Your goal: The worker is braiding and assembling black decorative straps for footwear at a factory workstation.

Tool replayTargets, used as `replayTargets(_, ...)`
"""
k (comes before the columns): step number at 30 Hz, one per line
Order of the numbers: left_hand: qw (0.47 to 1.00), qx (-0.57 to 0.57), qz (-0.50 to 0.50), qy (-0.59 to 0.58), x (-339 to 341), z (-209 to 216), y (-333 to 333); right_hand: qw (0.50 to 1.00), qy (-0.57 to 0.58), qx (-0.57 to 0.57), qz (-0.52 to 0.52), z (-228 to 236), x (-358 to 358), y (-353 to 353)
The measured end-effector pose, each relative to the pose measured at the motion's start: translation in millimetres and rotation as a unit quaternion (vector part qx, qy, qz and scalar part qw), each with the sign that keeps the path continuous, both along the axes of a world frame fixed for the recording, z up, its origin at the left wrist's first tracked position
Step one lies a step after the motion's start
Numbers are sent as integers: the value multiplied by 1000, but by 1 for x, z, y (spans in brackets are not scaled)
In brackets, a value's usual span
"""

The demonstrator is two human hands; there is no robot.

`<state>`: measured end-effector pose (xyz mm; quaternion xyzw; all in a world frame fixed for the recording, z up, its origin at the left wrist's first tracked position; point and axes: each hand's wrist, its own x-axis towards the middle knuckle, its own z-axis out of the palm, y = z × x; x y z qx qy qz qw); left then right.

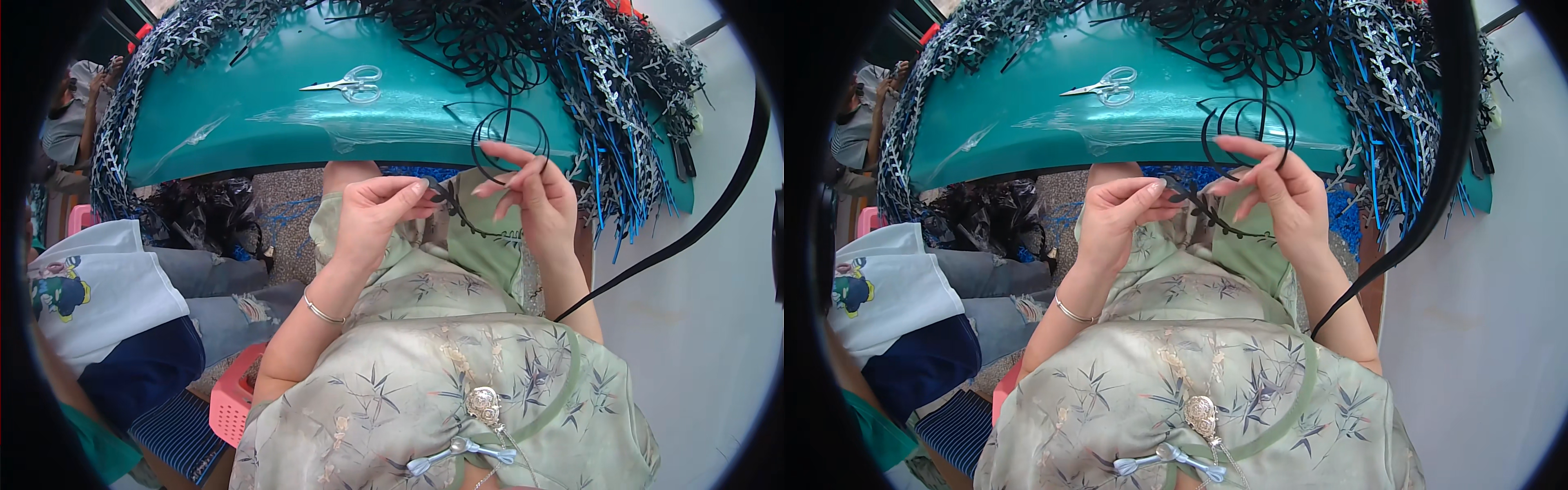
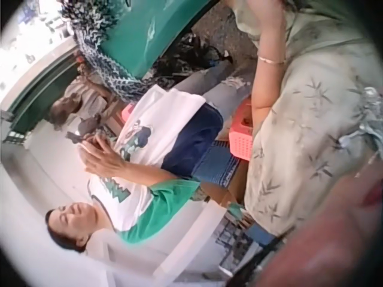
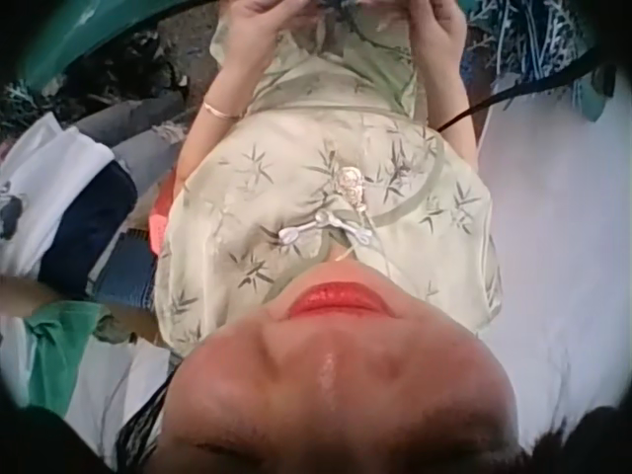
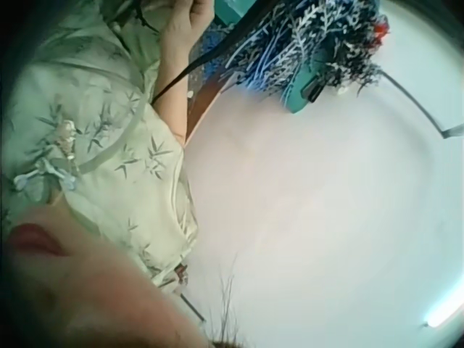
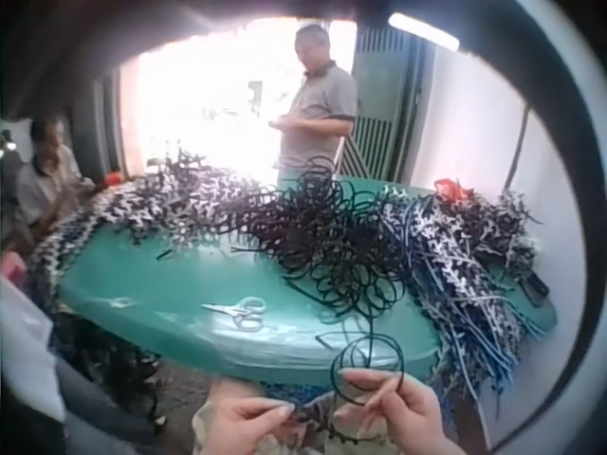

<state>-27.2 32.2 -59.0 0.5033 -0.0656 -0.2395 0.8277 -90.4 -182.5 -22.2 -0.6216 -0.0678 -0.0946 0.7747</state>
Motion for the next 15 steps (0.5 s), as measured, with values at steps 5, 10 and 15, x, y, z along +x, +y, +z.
replayTargets(5,1000,1,-6,6,1,1,-1,978,-32,197,56,1,4,2)
replayTargets(10,1000,2,-11,11,1,0,-1,971,-94,214,48,-9,7,-8)
replayTargets(15,1000,-10,-17,8,1,-4,-2,937,-107,331,36,2,13,-11)
